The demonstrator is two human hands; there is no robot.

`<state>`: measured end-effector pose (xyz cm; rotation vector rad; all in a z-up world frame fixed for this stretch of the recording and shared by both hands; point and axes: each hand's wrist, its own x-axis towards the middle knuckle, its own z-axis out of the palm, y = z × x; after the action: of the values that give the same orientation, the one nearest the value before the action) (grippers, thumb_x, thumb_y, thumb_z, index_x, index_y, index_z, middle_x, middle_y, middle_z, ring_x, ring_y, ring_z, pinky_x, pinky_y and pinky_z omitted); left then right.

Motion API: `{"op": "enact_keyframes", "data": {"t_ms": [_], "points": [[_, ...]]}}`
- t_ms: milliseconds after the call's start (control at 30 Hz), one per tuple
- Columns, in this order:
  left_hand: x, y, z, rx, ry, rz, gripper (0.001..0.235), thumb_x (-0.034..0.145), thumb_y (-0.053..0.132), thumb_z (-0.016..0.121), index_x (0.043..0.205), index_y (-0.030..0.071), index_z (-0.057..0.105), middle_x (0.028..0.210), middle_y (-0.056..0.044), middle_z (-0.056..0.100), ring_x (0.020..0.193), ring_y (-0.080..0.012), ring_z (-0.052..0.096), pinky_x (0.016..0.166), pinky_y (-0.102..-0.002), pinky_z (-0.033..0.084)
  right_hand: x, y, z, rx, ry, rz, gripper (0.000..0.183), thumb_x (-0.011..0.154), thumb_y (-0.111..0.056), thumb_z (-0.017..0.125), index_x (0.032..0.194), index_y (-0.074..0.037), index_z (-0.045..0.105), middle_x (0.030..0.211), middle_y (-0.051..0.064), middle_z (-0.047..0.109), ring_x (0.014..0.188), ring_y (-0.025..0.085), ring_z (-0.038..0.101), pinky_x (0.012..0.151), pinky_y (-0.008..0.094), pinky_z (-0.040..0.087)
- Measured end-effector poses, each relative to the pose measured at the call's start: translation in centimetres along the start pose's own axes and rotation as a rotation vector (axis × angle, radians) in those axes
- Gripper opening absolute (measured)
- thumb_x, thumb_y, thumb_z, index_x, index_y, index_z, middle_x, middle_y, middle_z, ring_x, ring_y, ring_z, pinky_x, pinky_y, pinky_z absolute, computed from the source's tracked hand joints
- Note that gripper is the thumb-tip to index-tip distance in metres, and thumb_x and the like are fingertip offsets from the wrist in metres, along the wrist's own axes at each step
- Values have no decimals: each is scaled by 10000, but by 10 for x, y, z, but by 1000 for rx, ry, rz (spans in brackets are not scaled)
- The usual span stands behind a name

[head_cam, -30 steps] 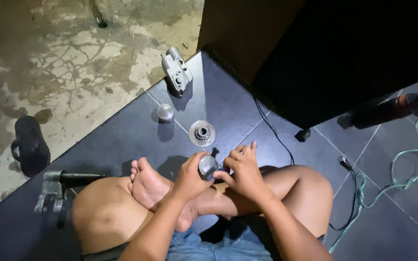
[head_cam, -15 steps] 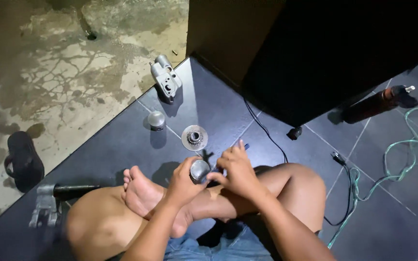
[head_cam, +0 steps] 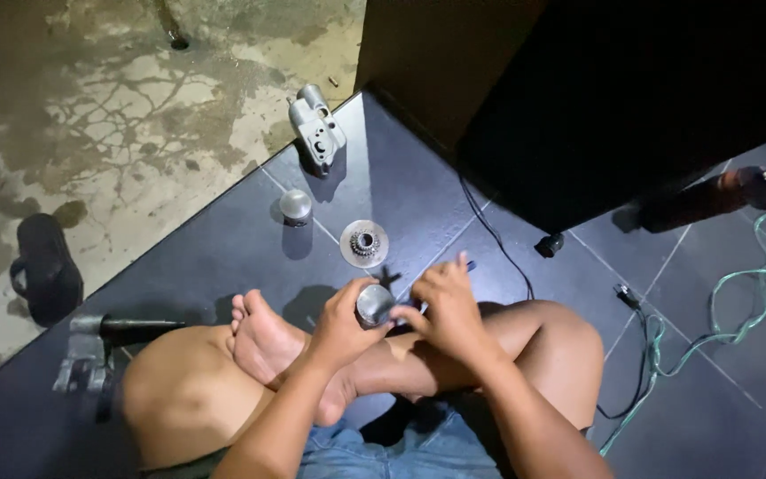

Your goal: The person sits cross-legged on the floor and scrubs a cylindrical metal part with a small brush. They rotate the part to clean different sides and occasionally pause to inspect the surface. Other metal parts and tools are visible nearby on the floor.

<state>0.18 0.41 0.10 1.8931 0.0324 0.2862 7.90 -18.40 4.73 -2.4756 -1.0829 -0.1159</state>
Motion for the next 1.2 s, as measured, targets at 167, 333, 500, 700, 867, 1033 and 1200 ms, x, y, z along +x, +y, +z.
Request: {"op": "enact_keyframes", "data": {"t_ms": [167,333,500,700,867,1033,1200], "points": [[0,4,-1,8,9,2,625,660,172,894,1205,43,617,1155,-190,707,1082,-385,699,880,-427,566,1,0,-5,14,-2,-29,430,751,-457,830,807,-48,708,851,106,609,925,341,560,1101,666,276],[3,6,-1,29,-13,-35,625,647,168,883,1202,52,620,1128,-186,719,1064,-379,706,859,-429,569,2,-8,-10,1,9,-52,415,751,-438,831,798,-47,701,852,104,609,941,337,559,1130,681,251],[0,-2,1,-1,20,4,634,646,169,890,1205,46,618,1146,-196,712,1078,-387,706,884,-435,569,2,-7,-10,8,21,-39,422,760,-444,826,825,-45,707,854,106,604,943,334,546,1127,683,256],[1,-1,2,19,13,-4,633,651,167,880,1216,51,620,1147,-187,717,1069,-384,710,879,-440,567,2,-2,-7,-10,-1,-53,428,763,-457,828,787,-51,694,831,108,598,937,341,544,1134,697,251],[0,-5,4,15,13,-10,609,679,199,897,1206,56,627,1126,-185,720,1058,-380,718,862,-430,577,0,-2,-4,8,-3,-63,413,763,-447,821,793,-55,692,830,99,604,929,340,556,1132,693,254],[-2,-3,1,4,25,22,632,664,178,889,1216,42,614,1143,-195,711,1073,-391,709,893,-436,566,-1,1,-1,-19,51,-27,408,754,-438,817,844,-55,713,847,97,616,921,346,562,1113,688,268],[-2,0,-1,-43,8,5,632,669,207,897,1213,49,615,1148,-187,716,1083,-392,707,885,-441,570,1,3,-4,-59,-16,18,416,741,-446,823,795,-47,718,828,105,618,928,349,569,1137,699,247]]}}
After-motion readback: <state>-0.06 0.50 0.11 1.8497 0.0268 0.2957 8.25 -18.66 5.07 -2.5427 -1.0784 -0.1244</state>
